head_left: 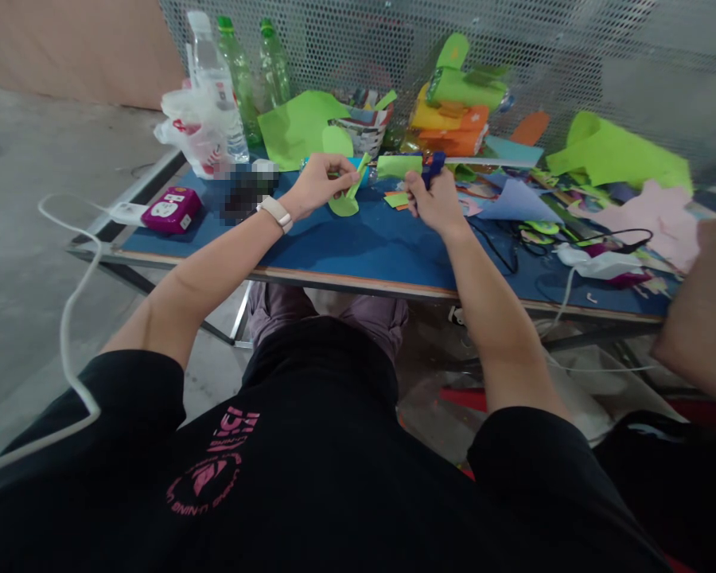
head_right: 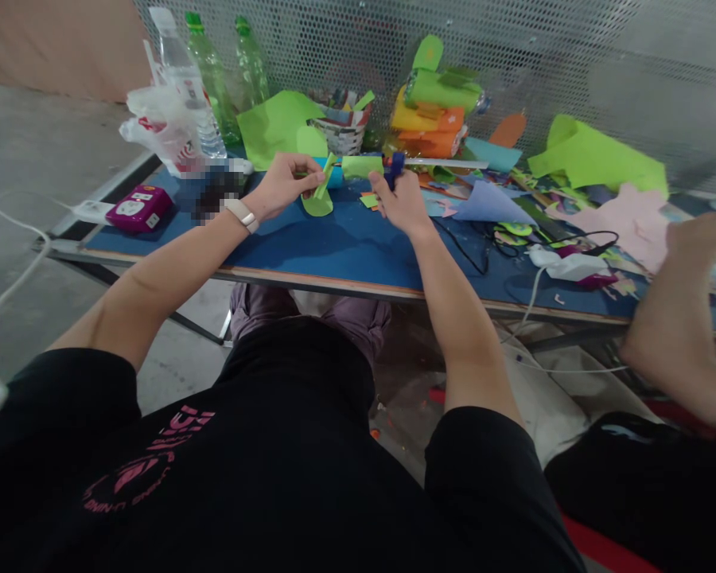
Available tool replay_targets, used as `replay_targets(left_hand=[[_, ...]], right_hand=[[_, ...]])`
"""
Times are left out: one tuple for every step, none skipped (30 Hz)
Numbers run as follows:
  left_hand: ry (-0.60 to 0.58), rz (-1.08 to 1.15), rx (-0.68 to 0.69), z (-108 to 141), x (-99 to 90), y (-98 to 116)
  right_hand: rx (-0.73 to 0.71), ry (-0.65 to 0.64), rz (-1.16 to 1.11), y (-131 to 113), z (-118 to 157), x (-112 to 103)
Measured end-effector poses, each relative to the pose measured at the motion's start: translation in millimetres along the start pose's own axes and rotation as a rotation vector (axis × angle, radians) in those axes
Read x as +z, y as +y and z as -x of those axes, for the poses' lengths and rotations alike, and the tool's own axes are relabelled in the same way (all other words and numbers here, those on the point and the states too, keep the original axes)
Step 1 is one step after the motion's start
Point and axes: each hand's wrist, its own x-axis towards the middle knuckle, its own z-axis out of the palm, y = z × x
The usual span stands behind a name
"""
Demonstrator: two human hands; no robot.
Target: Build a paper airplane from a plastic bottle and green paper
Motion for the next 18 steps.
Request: replay_targets(left_hand=[[-0.005,-0.006,0.006,-0.6,-0.3,-1.3],[-0.01,-0.01,0.013,-1.1,-0.6,-2.5],[-0.017,-0.013,0.019,-1.6,-0.9,-3.6],[-0.023,-0.018,0.024,-1.9,-1.2,-4.5],[-0.027,-0.023,0.028,-2.1,-1.6,-5.1],[-0.03,-0.03,0.032,-2.2,-2.1,-5.6],[-0.035,-0.039,0.035,-2.2,-2.5,-5.9],[-0.041,-0.05,0.039,-2.0,-2.9,-5.9],[-0.045,-0.061,0.043,-1.9,-3.3,-5.8],[-0.049,-0.073,0.047,-1.7,-3.7,-5.5],[-0.054,-0.085,0.05,-1.5,-4.0,-5.2],[-0.058,-0.096,0.053,-1.3,-4.2,-5.0],[-0.06,-0.104,0.055,-1.1,-4.4,-5.0],[-0.063,-0.109,0.057,-0.9,-4.5,-5.1],[-0.067,-0.112,0.059,-0.6,-4.5,-5.6],[-0.074,-0.113,0.061,-0.5,-4.5,-6.2],[-0.082,-0.113,0.063,-0.4,-4.3,-6.9],[-0.091,-0.111,0.067,-0.4,-4.0,-7.7]], right_hand=[[-0.001,0.011,-0.004,0.5,-0.3,-0.1],[-0.001,0.018,-0.003,1.5,-0.8,-0.4],[-0.001,0.018,0.0,2.8,-1.4,-0.8],[-0.001,0.014,0.004,4.3,-2.1,-1.4],[-0.001,0.005,0.007,5.9,-2.9,-1.9],[-0.001,-0.006,0.013,7.3,-3.5,-2.3],[-0.004,-0.013,0.022,8.6,-3.9,-2.5],[-0.01,-0.008,0.035,9.5,-3.9,-2.5],[-0.017,0.01,0.052,10.0,-3.6,-2.3],[-0.019,0.033,0.074,10.0,-2.8,-1.8],[-0.017,0.054,0.098,9.6,-1.8,-1.3],[-0.01,0.072,0.12,8.8,-0.7,-0.7],[0.002,0.082,0.138,8.0,0.4,-0.2],[0.016,0.085,0.148,7.2,1.1,0.1],[0.028,0.085,0.153,6.7,1.2,0.2],[0.035,0.083,0.156,6.8,0.5,0.0],[0.034,0.068,0.162,7.7,-1.1,-0.5],[0.028,0.052,0.176,9.6,-3.5,-1.5]])
